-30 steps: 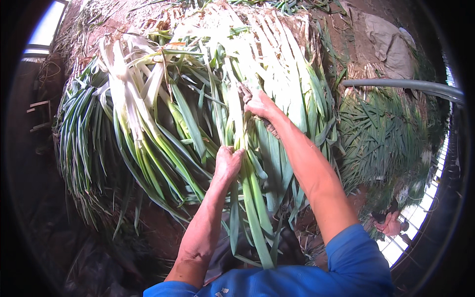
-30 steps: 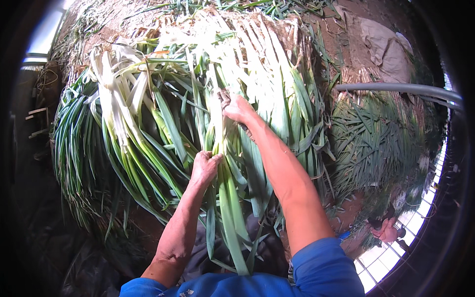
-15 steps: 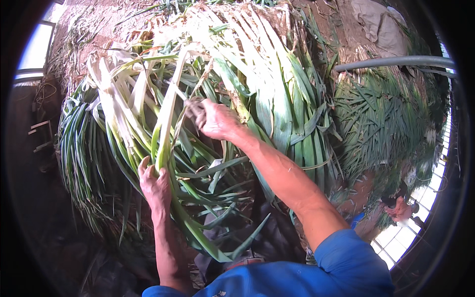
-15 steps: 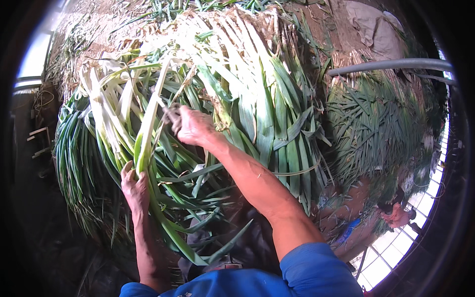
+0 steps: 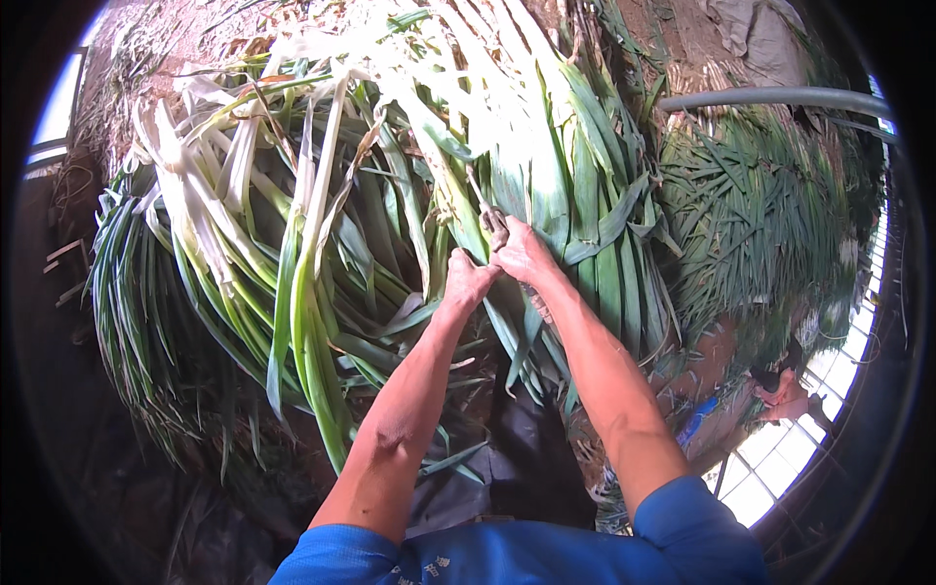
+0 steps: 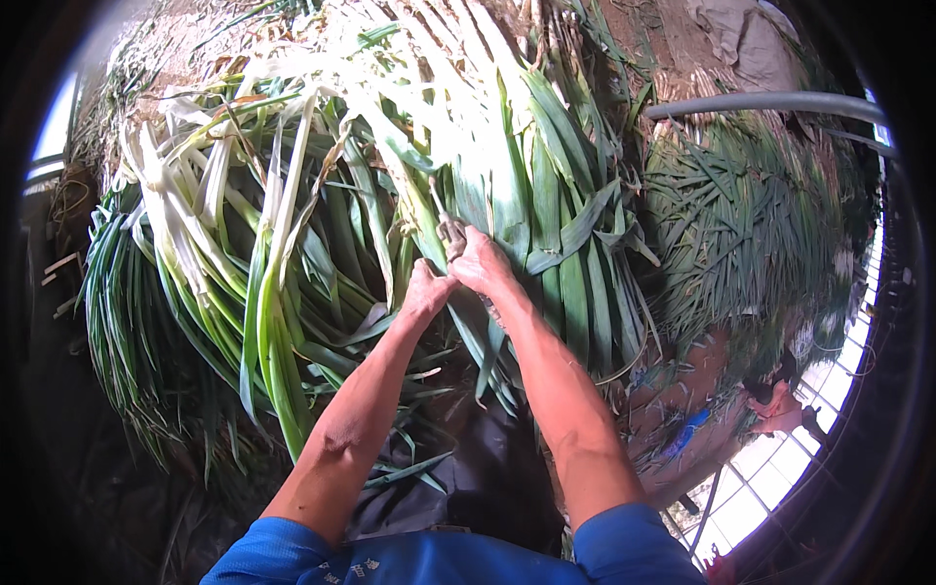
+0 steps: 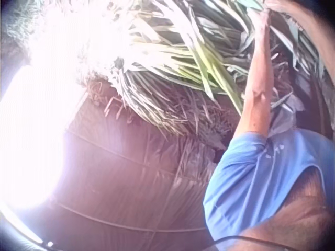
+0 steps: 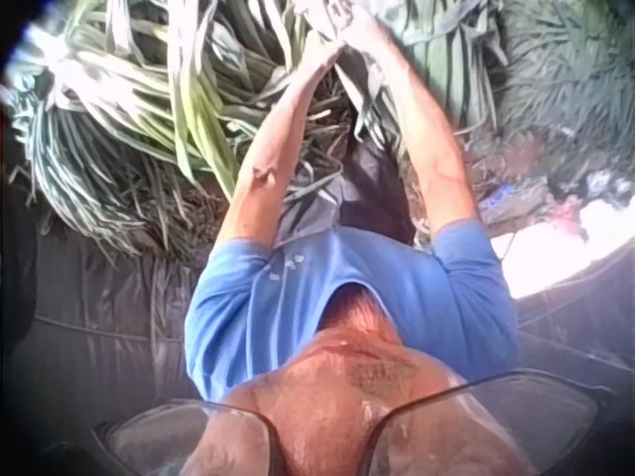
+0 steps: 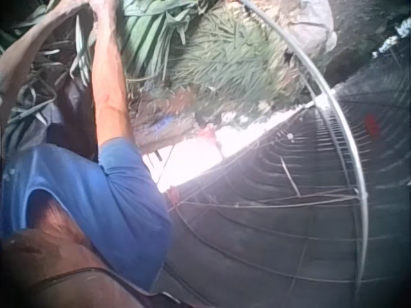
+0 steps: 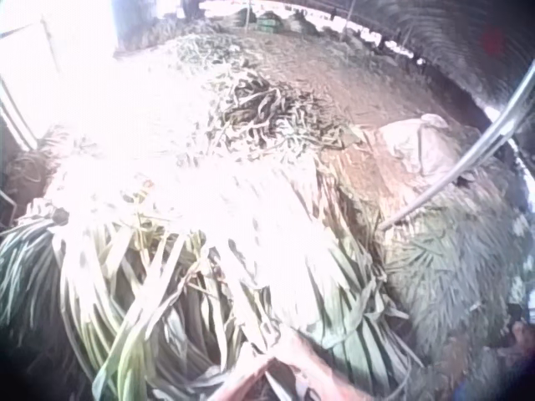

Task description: The person repeatedly picks up bundles of long green plant stalks from a large pile, separates them by hand, and places them back onto the pile. The hands work continuously to sort and arrange the stalks.

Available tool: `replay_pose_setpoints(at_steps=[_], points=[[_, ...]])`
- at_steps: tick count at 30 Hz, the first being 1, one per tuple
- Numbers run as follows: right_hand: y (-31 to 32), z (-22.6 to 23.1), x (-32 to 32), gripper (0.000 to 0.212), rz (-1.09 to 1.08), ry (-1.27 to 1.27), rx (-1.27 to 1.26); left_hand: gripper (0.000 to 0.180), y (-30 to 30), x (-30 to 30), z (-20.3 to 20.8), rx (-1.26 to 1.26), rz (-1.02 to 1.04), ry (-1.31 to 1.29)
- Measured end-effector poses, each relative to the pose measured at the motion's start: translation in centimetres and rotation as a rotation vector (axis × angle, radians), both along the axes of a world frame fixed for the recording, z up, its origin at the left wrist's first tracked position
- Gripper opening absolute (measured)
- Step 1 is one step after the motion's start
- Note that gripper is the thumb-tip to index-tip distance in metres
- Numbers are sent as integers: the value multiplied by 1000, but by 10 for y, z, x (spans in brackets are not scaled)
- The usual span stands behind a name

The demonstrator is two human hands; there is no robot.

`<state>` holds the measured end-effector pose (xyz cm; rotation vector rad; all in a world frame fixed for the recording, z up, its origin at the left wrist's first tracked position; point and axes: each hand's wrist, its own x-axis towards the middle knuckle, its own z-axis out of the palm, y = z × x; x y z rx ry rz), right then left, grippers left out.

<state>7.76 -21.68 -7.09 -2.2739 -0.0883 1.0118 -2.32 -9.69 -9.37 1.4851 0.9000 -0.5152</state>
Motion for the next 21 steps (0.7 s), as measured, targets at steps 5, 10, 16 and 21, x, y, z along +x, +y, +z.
replay_pose_setpoints(at_steps=[5,10,16,21], points=[[32,72,-2,35,41,169,180,53,27,-22,48,-321,347,-261],[38,163,-3,21,208,-117,-72,38,86,-28,105,-690,511,-227],[17,207,-20,38,488,-56,-161,46,91,-36,114,-825,526,-128],[5,192,-28,30,545,-62,-178,58,73,-43,98,-884,622,-92]])
